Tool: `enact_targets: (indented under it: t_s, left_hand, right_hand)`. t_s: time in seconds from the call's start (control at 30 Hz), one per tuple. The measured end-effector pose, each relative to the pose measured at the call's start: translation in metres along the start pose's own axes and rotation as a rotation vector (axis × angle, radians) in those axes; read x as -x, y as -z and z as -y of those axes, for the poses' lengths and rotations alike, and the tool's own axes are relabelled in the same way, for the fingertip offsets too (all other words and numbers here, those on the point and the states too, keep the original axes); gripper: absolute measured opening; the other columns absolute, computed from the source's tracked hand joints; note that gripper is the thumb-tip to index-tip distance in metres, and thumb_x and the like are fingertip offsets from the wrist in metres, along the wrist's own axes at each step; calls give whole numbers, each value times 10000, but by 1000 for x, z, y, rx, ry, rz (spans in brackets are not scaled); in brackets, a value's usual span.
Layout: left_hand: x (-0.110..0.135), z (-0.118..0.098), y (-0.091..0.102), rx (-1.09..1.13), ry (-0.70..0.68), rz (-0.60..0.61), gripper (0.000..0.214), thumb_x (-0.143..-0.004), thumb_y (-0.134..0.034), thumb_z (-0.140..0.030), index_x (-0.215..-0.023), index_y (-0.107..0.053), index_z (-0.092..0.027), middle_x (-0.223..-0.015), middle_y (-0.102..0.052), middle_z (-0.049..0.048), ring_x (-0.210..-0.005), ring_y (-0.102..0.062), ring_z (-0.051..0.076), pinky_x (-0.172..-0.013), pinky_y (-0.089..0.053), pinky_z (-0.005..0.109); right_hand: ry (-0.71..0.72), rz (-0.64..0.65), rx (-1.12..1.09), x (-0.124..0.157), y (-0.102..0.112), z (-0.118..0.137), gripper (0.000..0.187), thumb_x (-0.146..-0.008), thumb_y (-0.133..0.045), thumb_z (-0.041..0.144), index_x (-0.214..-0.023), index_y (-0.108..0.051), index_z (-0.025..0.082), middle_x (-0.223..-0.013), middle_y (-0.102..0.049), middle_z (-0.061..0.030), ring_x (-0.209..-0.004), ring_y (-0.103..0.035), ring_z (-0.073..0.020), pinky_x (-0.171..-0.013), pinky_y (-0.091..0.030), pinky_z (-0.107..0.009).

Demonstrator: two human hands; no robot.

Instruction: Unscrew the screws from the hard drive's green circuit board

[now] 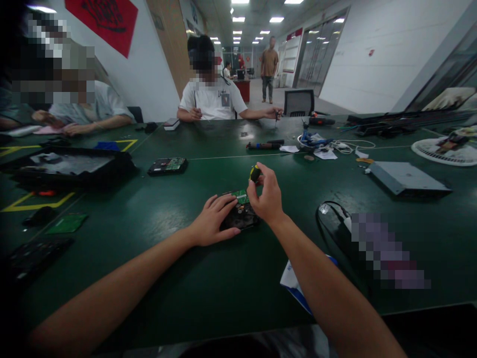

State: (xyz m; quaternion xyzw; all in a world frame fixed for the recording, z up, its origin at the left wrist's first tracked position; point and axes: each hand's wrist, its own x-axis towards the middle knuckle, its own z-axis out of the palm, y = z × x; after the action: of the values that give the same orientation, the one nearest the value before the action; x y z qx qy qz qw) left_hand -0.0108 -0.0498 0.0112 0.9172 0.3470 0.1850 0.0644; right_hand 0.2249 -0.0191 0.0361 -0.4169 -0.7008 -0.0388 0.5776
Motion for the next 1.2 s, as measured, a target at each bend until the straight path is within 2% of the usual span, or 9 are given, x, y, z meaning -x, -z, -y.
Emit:
enact_targets:
  t_s: [0.23,0.4,0.5,0.63,0.8,1.0,1.2]
  left_hand:
    - [0,0,0,6,0,-3,929,-927,-576,-762,-1643,-369,-207,-1653,-420,169,-1553,-349,396,-1302,-152,641]
    - [0,0,0,7,1,-2,929,-923,-572,-770,-1642,-374,-216,-1655,-417,165,-1552,-351,398,-1300,-154,645]
    - [0,1,0,1,-3,2,936,-929,-560,-774,-1641,-374,-196,-1658,-409,172,-1553,-349,392,-1303,-151,639]
    - [0,1,-1,6,-2,-2,923,-927,-577,-760,-1636,-384,-202,-1651,-421,171,-1549,-353,397,-1298,-157,643]
    - [0,0,-1,17,4,-6,921,-914,-608,-746,-1640,-380,-227,-1642,-433,163,-1540,-366,406,-1292,-169,649]
    - [0,0,0,-1,-1,-2,928,-928,-561,-773,-1640,-377,-208,-1650,-420,167,-1549,-354,395,-1302,-158,640]
    - [0,0,0,9,-3,-6,941,-924,-560,-782,-1643,-373,-206,-1649,-420,166,-1545,-361,398,-1302,-162,640]
  right_hand:
    - [-3,-37,59,-1,1,1,655,-943,-690,352,-1539,-423,305,-1251,-637,-116,-811,-678,-227,-736,-669,-472]
    - [40,26,69,-3,5,3,640,-986,-598,314,-1588,-379,319,-1249,-646,-116,-887,-693,-255,-833,-665,-523]
    - [39,16,71,-4,4,4,639,-994,-590,296,-1594,-370,314,-1228,-652,-113,-873,-696,-243,-825,-666,-503]
    - [21,-2,82,-4,5,4,622,-964,-659,324,-1546,-438,317,-1232,-637,-103,-858,-679,-223,-770,-669,-451]
    - [23,53,38,-4,4,2,615,-1001,-567,280,-1588,-389,312,-1311,-653,-112,-911,-716,-226,-844,-665,-451]
    - [19,-8,87,-4,4,1,623,-961,-677,349,-1539,-449,315,-1238,-667,-105,-789,-679,-221,-728,-674,-467]
    - [38,39,50,-4,4,2,596,-1006,-566,278,-1577,-396,314,-1337,-652,-117,-905,-716,-245,-834,-667,-497]
